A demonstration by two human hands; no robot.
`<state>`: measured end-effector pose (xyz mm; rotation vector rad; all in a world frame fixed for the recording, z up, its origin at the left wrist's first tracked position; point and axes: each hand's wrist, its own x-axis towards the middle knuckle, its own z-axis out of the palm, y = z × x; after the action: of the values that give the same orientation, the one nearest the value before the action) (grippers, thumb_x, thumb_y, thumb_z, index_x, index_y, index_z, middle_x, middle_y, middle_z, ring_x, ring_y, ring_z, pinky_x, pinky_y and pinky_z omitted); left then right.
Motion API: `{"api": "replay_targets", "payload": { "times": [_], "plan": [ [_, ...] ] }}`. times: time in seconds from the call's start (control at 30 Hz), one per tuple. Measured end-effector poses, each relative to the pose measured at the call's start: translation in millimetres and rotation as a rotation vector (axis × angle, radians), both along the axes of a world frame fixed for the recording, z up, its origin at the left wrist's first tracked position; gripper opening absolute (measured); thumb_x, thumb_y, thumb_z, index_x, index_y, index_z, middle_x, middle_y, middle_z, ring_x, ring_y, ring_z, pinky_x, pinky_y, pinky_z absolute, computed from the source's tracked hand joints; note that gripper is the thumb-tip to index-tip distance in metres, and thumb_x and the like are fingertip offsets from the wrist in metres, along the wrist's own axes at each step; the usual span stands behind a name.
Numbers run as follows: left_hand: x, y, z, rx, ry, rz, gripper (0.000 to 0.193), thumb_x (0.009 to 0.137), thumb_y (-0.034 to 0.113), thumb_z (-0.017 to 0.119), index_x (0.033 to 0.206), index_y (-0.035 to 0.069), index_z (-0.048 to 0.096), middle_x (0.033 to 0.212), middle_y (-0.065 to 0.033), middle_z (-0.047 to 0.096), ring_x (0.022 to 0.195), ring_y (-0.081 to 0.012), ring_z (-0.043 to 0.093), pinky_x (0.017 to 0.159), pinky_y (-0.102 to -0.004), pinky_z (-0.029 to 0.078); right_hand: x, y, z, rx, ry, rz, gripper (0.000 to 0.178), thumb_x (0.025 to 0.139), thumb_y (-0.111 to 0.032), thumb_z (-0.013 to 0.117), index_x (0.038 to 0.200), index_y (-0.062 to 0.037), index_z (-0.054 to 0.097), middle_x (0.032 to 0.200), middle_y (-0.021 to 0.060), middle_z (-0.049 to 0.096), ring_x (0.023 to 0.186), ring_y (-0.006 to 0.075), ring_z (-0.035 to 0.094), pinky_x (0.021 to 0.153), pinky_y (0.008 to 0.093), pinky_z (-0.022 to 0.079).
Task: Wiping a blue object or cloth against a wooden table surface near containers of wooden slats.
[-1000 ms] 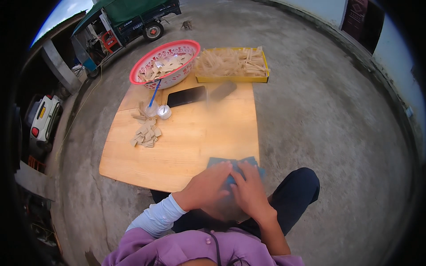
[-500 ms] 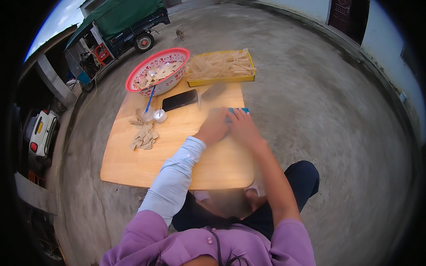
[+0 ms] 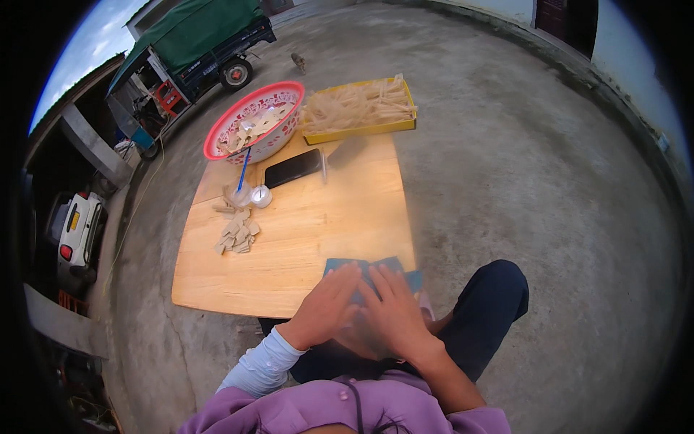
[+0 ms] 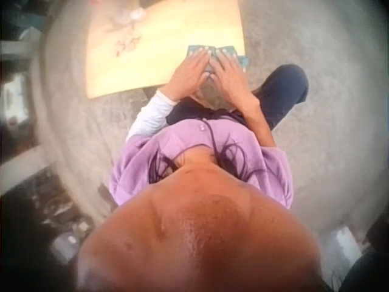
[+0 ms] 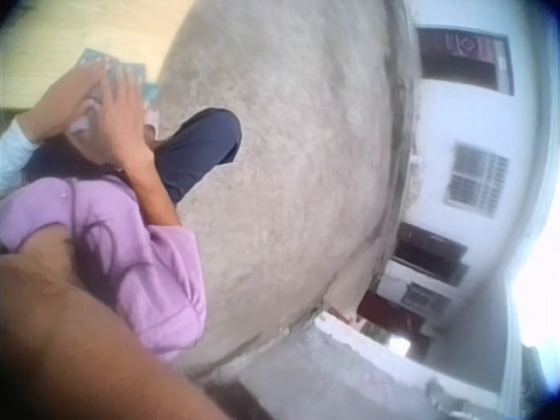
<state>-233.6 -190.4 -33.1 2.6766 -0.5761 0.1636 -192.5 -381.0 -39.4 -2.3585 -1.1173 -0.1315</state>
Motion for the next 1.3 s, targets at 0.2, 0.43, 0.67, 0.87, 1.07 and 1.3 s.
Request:
{"api": "replay_targets", "payload": {
  "times": [0.2, 0.43, 0.67, 0.87, 1.07, 1.3],
  "plan": [
    [16.0, 8.0, 1.3, -0.016, 0.023, -0.008, 0.064, 0.089, 0.021, 0.060, 0.141, -0.005, 0.034, 0.145, -0.0249, 0.036, 0.136, -0.0392, 0.035, 0.112, -0.0445, 0.030, 14.3, 11.9, -8.3, 0.089, -0.026, -0.017, 0.052, 0.084, -0.014, 0.062, 0.133, -0.0030, 0.048, 0.135, 0.0219, 0.048, 0.129, 0.0400, 0.042, 0.109, 0.0515, 0.031],
    [85.1, 32.0, -7.6, -0.013, 0.011, -0.023, 0.063, 0.090, 0.024, 0.060, 0.140, -0.006, 0.036, 0.145, -0.0247, 0.038, 0.135, -0.0374, 0.037, 0.113, -0.0423, 0.029, 78.8, 28.1, -16.5, 0.092, -0.079, 0.023, 0.043, 0.089, -0.010, 0.056, 0.130, -0.0002, 0.049, 0.138, 0.0201, 0.046, 0.132, 0.0372, 0.040, 0.112, 0.0488, 0.028],
    [133.3, 27.5, -13.7, -0.081, -0.086, 0.141, 0.059, 0.092, 0.028, 0.058, 0.135, -0.007, 0.040, 0.141, -0.0243, 0.042, 0.134, -0.0370, 0.038, 0.110, -0.0417, 0.033, 144.0, 46.0, -22.8, 0.019, -0.195, -0.018, 0.040, 0.092, -0.012, 0.053, 0.131, -0.0059, 0.049, 0.139, 0.0211, 0.044, 0.133, 0.0399, 0.037, 0.112, 0.0504, 0.027],
    [91.7, 24.2, -17.5, 0.005, -0.123, 0.140, 0.059, 0.090, 0.025, 0.059, 0.136, -0.006, 0.040, 0.141, -0.0243, 0.042, 0.132, -0.0371, 0.040, 0.109, -0.0415, 0.034, 96.4, 38.8, -21.0, -0.028, -0.152, -0.033, 0.043, 0.090, -0.011, 0.054, 0.132, -0.0061, 0.048, 0.140, 0.0217, 0.043, 0.134, 0.0402, 0.036, 0.112, 0.0519, 0.027],
    [2.1, 1.6, -1.1, 0.058, -0.081, 0.091, 0.067, 0.083, 0.022, 0.066, 0.137, -0.006, 0.039, 0.143, -0.0252, 0.041, 0.133, -0.0377, 0.040, 0.110, -0.0424, 0.033, 9.1, 8.9, 6.6, -0.047, -0.014, 0.052, 0.054, 0.084, -0.011, 0.056, 0.136, -0.0041, 0.043, 0.137, 0.0250, 0.042, 0.129, 0.0420, 0.040, 0.107, 0.0548, 0.030],
    [9.9, 5.0, 9.5, 0.031, -0.110, 0.041, 0.070, 0.081, 0.023, 0.069, 0.137, -0.007, 0.038, 0.143, -0.0271, 0.039, 0.134, -0.0396, 0.037, 0.110, -0.0428, 0.034, 12.6, 14.4, 5.5, -0.045, 0.001, 0.002, 0.056, 0.084, -0.006, 0.055, 0.138, -0.0001, 0.041, 0.144, 0.0262, 0.035, 0.135, 0.0422, 0.032, 0.114, 0.0514, 0.023]
  ]
}}
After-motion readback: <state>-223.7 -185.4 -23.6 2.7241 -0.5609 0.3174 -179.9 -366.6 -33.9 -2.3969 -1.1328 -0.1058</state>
